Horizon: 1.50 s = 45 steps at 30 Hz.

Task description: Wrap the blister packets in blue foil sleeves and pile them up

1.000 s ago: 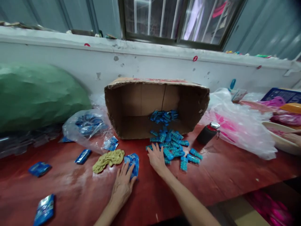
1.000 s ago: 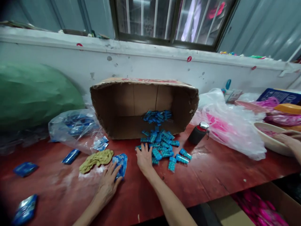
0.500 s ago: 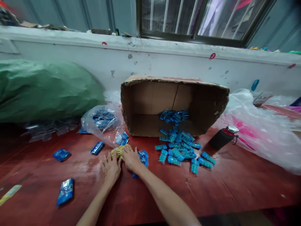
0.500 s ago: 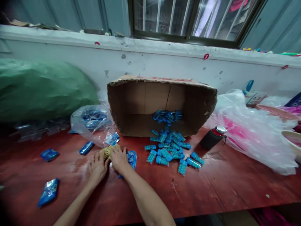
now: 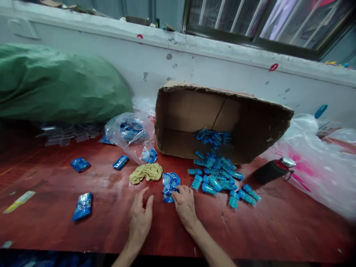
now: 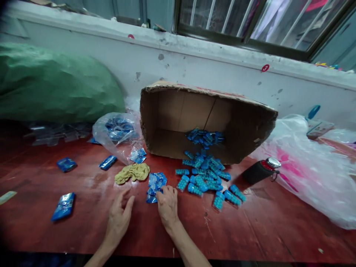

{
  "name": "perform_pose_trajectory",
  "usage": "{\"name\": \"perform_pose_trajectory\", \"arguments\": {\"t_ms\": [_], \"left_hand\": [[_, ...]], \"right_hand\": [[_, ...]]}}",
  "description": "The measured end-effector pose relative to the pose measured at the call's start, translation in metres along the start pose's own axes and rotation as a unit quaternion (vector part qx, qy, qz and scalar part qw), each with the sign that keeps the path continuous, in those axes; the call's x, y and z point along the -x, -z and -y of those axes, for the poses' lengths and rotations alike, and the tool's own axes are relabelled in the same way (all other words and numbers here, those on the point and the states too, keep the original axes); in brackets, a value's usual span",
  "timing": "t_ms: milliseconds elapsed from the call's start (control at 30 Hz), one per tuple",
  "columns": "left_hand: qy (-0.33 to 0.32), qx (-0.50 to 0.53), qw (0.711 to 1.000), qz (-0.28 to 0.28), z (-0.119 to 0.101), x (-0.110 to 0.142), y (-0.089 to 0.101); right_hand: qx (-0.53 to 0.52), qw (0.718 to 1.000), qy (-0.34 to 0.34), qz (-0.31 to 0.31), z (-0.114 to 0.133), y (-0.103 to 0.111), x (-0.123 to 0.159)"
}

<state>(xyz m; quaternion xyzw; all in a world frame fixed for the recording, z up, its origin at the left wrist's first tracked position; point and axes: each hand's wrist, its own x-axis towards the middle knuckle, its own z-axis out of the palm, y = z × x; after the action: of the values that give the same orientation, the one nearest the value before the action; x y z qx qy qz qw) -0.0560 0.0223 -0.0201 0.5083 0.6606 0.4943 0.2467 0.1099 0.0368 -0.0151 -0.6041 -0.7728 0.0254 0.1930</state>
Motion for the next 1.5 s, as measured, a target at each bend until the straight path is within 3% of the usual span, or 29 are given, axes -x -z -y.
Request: {"name": "perform_pose_trajectory", "arguments": {"t_ms": [67, 167, 267, 333, 400, 533, 600, 667, 800, 967, 1067, 1133, 1267, 1333, 1400, 1500], "left_hand": [[0.145, 0.101, 0.984, 0.031, -0.008, 0.014, -0.008], [0.297, 0.238, 0.920, 0.092, -0.021, 0.023, -0.021], [0.328, 0.353, 0.864, 0.142, -0.033, 0.024, -0.026], [0.332, 0.395, 0.845, 0.141, -0.039, 0.025, -0.025], [0.342, 0.404, 0.839, 0.126, -0.040, 0.026, -0.023], [0.338, 0.384, 0.854, 0.096, -0.037, 0.027, -0.024], [0.317, 0.358, 0.875, 0.073, -0.035, 0.026, -0.026], [0.297, 0.327, 0.896, 0.052, -0.034, 0.025, -0.028], [0.297, 0.298, 0.907, 0.025, -0.037, 0.024, -0.032], [0.310, 0.363, 0.878, 0.024, -0.041, 0.023, -0.040], [0.340, 0.403, 0.850, 0.021, -0.044, 0.023, -0.041], [0.350, 0.425, 0.833, 0.052, -0.046, 0.023, -0.036], [0.352, 0.435, 0.811, 0.170, -0.049, 0.022, -0.023], [0.366, 0.425, 0.808, 0.180, -0.050, 0.021, -0.018], [0.385, 0.418, 0.808, 0.157, -0.052, 0.021, -0.016], [0.415, 0.424, 0.794, 0.134, -0.053, 0.022, -0.014]], "right_hand": [[0.002, 1.000, 0.005, -0.016, 0.005, 0.007, -0.001], [-0.017, 0.999, 0.020, -0.038, 0.016, 0.023, 0.003], [-0.087, 0.994, 0.023, -0.057, 0.025, 0.034, 0.012], [-0.176, 0.981, -0.020, -0.077, 0.027, 0.034, 0.015], [-0.312, 0.942, -0.100, -0.071, 0.026, 0.029, 0.014], [-0.569, 0.796, -0.205, 0.029, 0.025, 0.017, 0.007], [-0.602, 0.768, -0.219, 0.030, 0.027, 0.013, 0.006], [-0.591, 0.774, -0.225, 0.013, 0.029, 0.010, 0.006], [-0.531, 0.820, -0.212, -0.002, 0.031, 0.008, 0.008], [-0.461, 0.866, -0.192, -0.032, 0.036, 0.012, 0.009], [-0.444, 0.876, -0.182, -0.036, 0.038, 0.016, 0.009], [-0.447, 0.877, -0.176, -0.027, 0.035, 0.018, 0.009], [-0.442, 0.884, -0.155, 0.006, 0.025, 0.026, 0.008], [-0.427, 0.896, -0.115, 0.036, 0.015, 0.034, 0.007], [-0.364, 0.928, -0.065, 0.041, -0.001, 0.042, 0.005], [-0.131, 0.990, -0.056, 0.015, -0.036, 0.050, -0.001]]}}
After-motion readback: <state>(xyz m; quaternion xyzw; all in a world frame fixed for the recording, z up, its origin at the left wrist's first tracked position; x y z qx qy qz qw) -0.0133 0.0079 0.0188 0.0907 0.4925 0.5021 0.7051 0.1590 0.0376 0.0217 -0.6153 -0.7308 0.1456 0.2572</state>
